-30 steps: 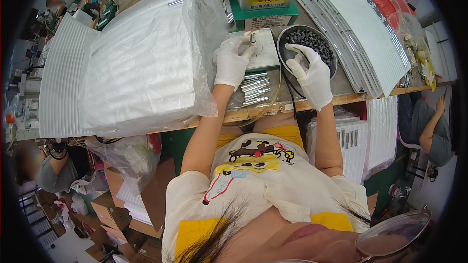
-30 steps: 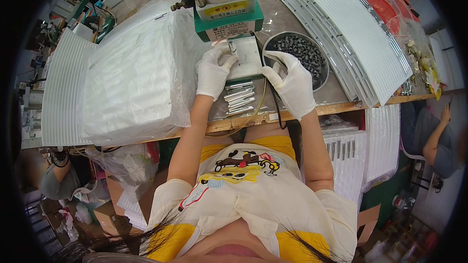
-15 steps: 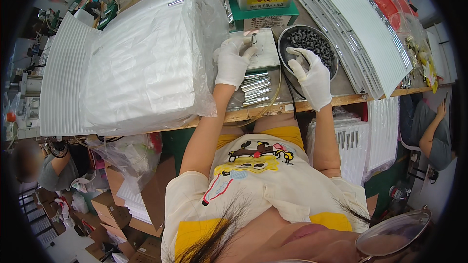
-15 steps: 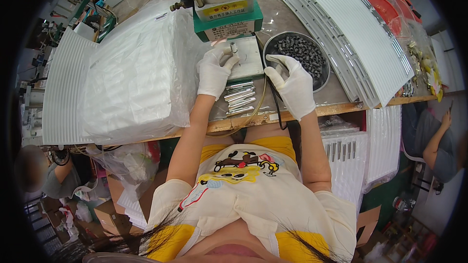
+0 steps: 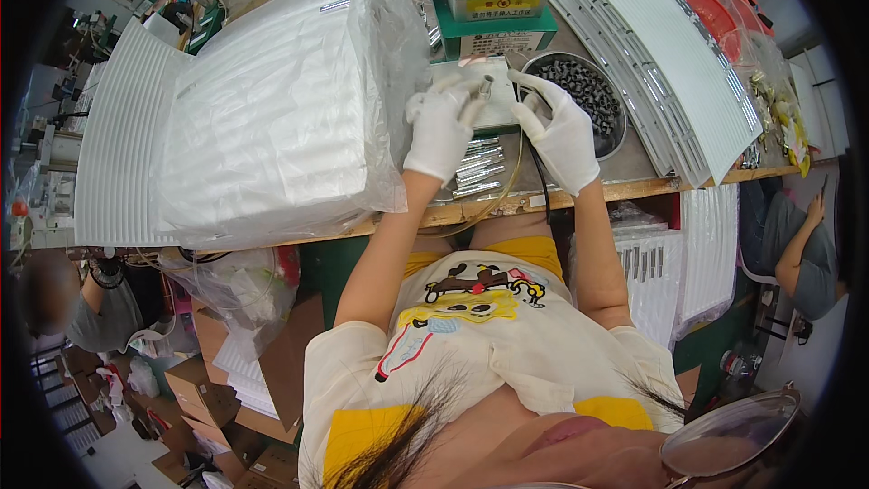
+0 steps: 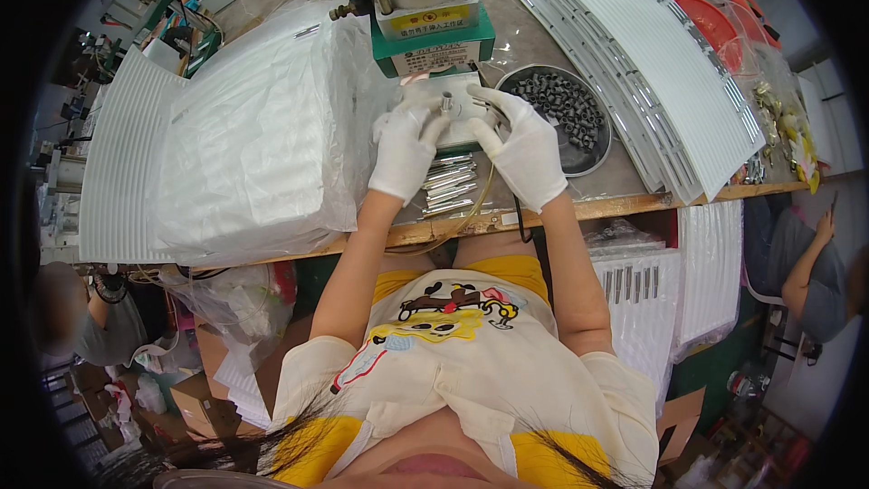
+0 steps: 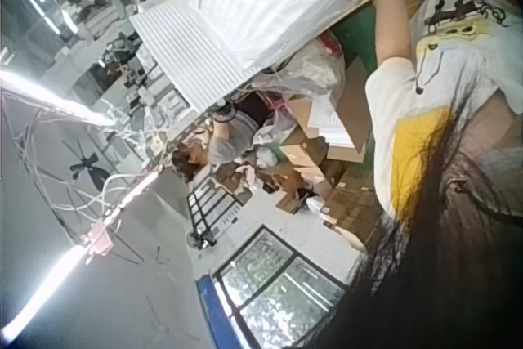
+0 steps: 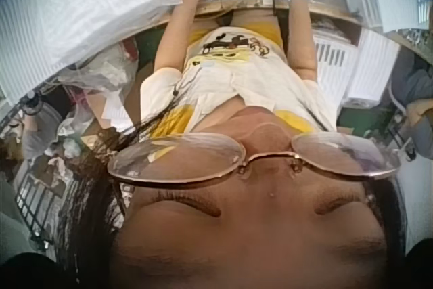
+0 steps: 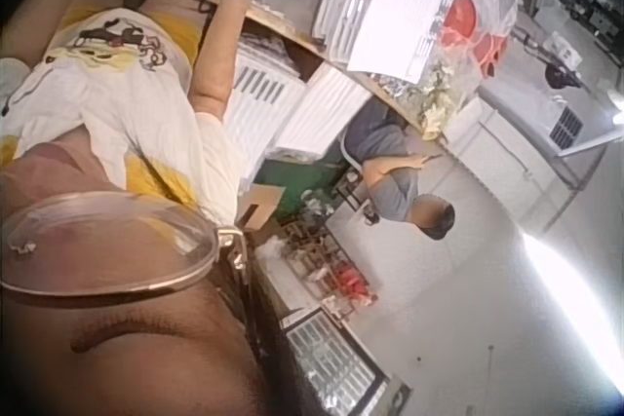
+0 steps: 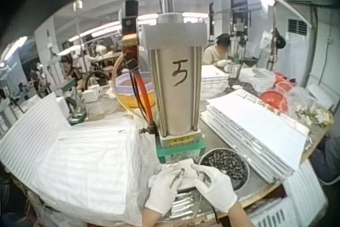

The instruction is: Manually assemble small metal components into a plastic tray fixture at an industrial workbench.

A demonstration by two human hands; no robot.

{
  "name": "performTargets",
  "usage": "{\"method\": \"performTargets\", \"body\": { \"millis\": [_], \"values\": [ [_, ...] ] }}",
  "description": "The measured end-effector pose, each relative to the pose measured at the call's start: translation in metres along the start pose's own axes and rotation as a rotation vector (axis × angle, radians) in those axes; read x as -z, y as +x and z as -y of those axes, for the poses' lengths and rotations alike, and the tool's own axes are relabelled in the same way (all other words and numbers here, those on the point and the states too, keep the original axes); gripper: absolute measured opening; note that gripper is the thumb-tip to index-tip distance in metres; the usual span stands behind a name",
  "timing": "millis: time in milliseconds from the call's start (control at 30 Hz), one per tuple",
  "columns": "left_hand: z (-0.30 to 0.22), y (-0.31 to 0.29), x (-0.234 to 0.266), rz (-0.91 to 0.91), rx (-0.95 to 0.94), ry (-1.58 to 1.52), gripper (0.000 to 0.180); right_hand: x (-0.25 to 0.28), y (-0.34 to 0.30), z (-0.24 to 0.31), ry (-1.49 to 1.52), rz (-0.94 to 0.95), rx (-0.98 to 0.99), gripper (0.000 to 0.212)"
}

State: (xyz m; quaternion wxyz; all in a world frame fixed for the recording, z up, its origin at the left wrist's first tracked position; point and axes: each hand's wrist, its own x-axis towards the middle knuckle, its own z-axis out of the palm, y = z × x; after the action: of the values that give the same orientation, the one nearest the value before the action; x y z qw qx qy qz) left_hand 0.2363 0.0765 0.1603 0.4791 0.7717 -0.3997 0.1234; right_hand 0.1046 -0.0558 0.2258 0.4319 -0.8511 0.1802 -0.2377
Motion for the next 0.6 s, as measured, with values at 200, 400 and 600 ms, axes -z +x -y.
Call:
{"method": "performTargets", "body": {
  "millis": [200, 400, 600],
  "values": [
    [-0.049, -0.028, 0.042, 0.258, -0.027, 0.033, 0.014, -0.002, -0.01, -0.007, 0.182, 0.123, 0.009, 0.034],
    [-0.057, -0.038, 0.053, 0.221, 0.014, 0.052, 0.023, -0.004, -0.021, 0.001, 0.229, 0.143, -0.046, 0.024],
    [-0.057, -0.039, 0.052, 0.16, -0.023, 0.082, 0.026, -0.003, -0.024, -0.005, 0.258, 0.163, -0.091, 0.028]
  ]
}}
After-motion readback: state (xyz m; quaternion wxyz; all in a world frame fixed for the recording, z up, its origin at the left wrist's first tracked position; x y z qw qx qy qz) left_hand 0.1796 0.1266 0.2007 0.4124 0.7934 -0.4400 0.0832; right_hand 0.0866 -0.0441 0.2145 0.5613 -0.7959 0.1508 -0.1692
